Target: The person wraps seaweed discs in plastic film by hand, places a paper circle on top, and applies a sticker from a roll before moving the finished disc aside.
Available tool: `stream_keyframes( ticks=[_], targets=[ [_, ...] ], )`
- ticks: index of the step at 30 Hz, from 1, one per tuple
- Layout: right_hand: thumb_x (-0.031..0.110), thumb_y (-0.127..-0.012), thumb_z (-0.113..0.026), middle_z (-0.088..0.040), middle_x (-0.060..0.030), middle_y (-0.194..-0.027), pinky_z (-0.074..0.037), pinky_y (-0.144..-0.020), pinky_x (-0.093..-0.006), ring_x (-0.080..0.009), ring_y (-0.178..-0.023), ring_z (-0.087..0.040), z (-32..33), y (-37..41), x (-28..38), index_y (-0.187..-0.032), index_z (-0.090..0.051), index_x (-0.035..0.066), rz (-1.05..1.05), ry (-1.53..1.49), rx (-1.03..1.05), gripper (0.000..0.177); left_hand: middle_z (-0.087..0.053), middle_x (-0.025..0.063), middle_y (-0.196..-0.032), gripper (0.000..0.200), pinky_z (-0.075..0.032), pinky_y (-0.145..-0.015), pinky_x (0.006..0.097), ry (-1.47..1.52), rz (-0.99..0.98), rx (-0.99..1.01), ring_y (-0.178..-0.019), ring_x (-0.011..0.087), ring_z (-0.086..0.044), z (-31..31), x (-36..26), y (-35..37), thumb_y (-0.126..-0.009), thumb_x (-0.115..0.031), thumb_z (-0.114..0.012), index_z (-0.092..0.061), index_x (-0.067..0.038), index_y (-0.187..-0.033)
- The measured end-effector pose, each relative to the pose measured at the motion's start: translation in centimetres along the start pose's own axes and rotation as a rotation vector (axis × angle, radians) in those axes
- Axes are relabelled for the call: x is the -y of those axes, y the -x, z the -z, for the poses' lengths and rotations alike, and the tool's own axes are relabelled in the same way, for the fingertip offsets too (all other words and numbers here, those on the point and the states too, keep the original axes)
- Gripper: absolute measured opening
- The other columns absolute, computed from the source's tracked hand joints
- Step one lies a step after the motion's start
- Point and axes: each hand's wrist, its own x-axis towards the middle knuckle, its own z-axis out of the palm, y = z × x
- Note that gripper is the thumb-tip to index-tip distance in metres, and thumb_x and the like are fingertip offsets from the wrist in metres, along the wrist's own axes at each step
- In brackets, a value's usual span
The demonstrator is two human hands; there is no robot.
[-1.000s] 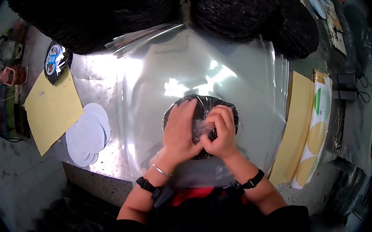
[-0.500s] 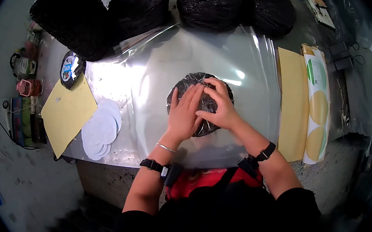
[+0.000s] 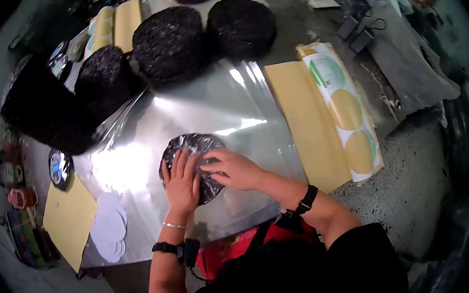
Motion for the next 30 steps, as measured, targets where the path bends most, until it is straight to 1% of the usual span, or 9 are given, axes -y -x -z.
stream_keyframes(
  ticks=[2,5,7,13,19,22,25,28,30],
  targets=[
    [0.015,-0.090,-0.072,-0.068,-0.0128,-0.122,-0.053,-0.101,-0.0439,-0.0328,-0.119,-0.063,6.5,1.0,-1.3,-0.119,-0.073,0.006,-0.192,0.194,-0.152,0.030,-0.043,0.0153,-0.162,0.053,-0.009,-0.129,0.0595,-0.028,-0.002,0.025,-0.155,0.0357,-0.034,0.0,0.0,0.1,-0.097,-0.019,-0.055,-0.051,-0.012,-0.149],
    [0.013,-0.090,-0.068,-0.071,-0.0140,-0.122,-0.051,-0.106,-0.0445,-0.0342,-0.122,-0.063,16.8,3.3,-8.5,-0.121,-0.071,0.000,-0.359,0.850,-0.744,0.034,-0.044,0.0169,-0.161,0.054,-0.008,-0.129,0.0605,0.000,0.008,0.041,-0.154,0.0372,-0.034,0.4,-0.4,-0.1,-0.098,-0.029,-0.048,-0.051,-0.010,-0.148],
    [0.013,-0.090,-0.067,-0.066,-0.0156,-0.140,-0.049,-0.111,-0.0435,-0.0303,-0.132,-0.061,22.1,8.0,-17.8,-0.132,-0.067,-0.001,-0.596,1.236,-0.453,0.044,-0.046,0.0176,-0.160,0.056,-0.008,-0.128,0.0615,0.029,0.004,0.027,-0.153,0.0380,-0.035,0.4,-0.3,-0.2,-0.099,-0.037,-0.044,-0.053,-0.010,-0.148],
    [0.016,-0.092,-0.061,-0.070,-0.0150,-0.135,-0.051,-0.107,-0.0428,-0.0255,-0.126,-0.066,20.3,8.3,-22.3,-0.128,-0.071,0.003,-0.728,1.672,-0.300,0.040,-0.045,0.0180,-0.160,0.057,-0.008,-0.128,0.0623,0.044,0.032,0.055,-0.154,0.0388,-0.034,0.5,-0.5,-0.4,-0.101,-0.039,-0.039,-0.053,-0.010,-0.148],
    [0.017,-0.089,-0.065,-0.076,-0.0134,-0.114,-0.056,-0.096,-0.0448,-0.0239,-0.113,-0.071,21.8,7.5,-20.1,-0.111,-0.076,0.006,-0.686,1.339,-0.446,0.027,-0.045,0.0189,-0.160,0.057,-0.007,-0.128,0.0615,0.059,0.027,0.046,-0.154,0.0386,-0.034,0.5,-0.2,-0.3,-0.102,-0.038,-0.036,-0.053,-0.009,-0.148],
    [0.017,-0.092,-0.065,-0.076,-0.0111,-0.111,-0.056,-0.097,-0.0462,-0.0241,-0.111,-0.071,26.1,5.3,-17.8,-0.107,-0.076,0.007,-1.199,0.989,-0.510,0.022,-0.045,0.0191,-0.160,0.057,-0.006,-0.129,0.0608,0.085,0.037,0.051,-0.155,0.0387,-0.034,1.1,-0.4,-0.4,-0.102,-0.037,-0.036,-0.053,-0.009,-0.148],
    [0.017,-0.093,-0.065,-0.077,-0.0098,-0.116,-0.054,-0.101,-0.0462,-0.0252,-0.117,-0.070,28.7,7.6,-17.0,-0.112,-0.076,0.006,-0.898,0.908,-0.730,0.024,-0.045,0.0184,-0.161,0.057,-0.006,-0.129,0.0600,0.070,0.036,0.048,-0.155,0.0372,-0.033,0.9,-0.3,-0.1,-0.099,-0.032,-0.038,-0.053,-0.010,-0.150],
    [0.017,-0.094,-0.064,-0.076,-0.0093,-0.123,-0.054,-0.105,-0.0424,-0.0269,-0.126,-0.066,26.5,8.9,-17.9,-0.118,-0.075,0.004,-0.360,1.065,-0.531,0.029,-0.044,0.0180,-0.161,0.058,-0.006,-0.129,0.0595,0.064,0.025,0.022,-0.155,0.0363,-0.033,0.5,0.0,-0.1,-0.097,-0.030,-0.040,-0.052,-0.011,-0.151],
    [0.015,-0.095,-0.063,-0.075,-0.0122,-0.126,-0.054,-0.105,-0.0402,-0.0287,-0.128,-0.065,24.5,9.6,-21.1,-0.120,-0.075,0.006,-0.348,1.306,-0.383,0.029,-0.044,0.0178,-0.161,0.058,-0.006,-0.129,0.0592,0.072,0.028,0.017,-0.155,0.0361,-0.033,0.2,-0.3,0.0,-0.096,-0.028,-0.042,-0.052,-0.011,-0.151]
  ],
)
